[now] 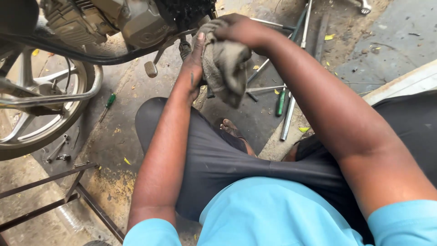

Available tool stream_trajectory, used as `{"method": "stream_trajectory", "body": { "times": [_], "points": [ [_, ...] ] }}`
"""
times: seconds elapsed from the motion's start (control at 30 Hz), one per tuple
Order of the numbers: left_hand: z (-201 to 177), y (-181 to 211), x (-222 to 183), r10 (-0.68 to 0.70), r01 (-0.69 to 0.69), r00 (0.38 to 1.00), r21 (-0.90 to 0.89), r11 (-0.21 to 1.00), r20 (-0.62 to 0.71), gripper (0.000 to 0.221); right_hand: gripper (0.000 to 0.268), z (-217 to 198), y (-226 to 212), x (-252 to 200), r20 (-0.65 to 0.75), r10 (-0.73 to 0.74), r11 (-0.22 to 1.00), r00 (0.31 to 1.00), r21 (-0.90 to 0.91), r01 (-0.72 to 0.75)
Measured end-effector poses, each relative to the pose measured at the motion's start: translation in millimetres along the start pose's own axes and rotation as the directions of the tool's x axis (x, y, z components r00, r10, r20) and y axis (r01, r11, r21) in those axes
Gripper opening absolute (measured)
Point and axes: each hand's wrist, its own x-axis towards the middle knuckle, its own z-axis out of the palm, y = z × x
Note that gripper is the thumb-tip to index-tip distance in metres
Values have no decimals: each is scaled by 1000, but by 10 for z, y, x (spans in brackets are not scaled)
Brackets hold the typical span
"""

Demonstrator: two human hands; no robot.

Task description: Repairing and adjusting motorcycle engine and chassis components using hand tools.

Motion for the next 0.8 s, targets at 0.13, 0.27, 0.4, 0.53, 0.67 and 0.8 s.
{"method": "stream_trajectory", "body": {
  "times": [0.13,0.27,0.4,0.53,0.67,0.8],
  "points": [
    [26,13,10,113,7,967,463,886,-229,77,25,248,-1174,-896,55,-368,451,928,-862,230],
    [199,-8,-144,282,-72,952,812,579,-117,72,33,712,-2279,-2219,443,-359,676,822,-484,556],
    [329,-143,-372,295,-153,954,939,308,58,63,26,968,-2893,-2875,894,8,492,447,-393,777],
    [388,-153,-427,279,-166,955,964,210,103,54,29,309,-1909,-2617,862,47,564,505,-440,699],
    [383,-69,-530,321,-174,943,955,239,92,53,32,-118,-1321,-2506,716,144,558,683,-629,541],
    [465,104,-648,354,-224,929,930,293,112,57,35,-603,-996,-2506,474,241,496,847,-810,312]
  ]
}}
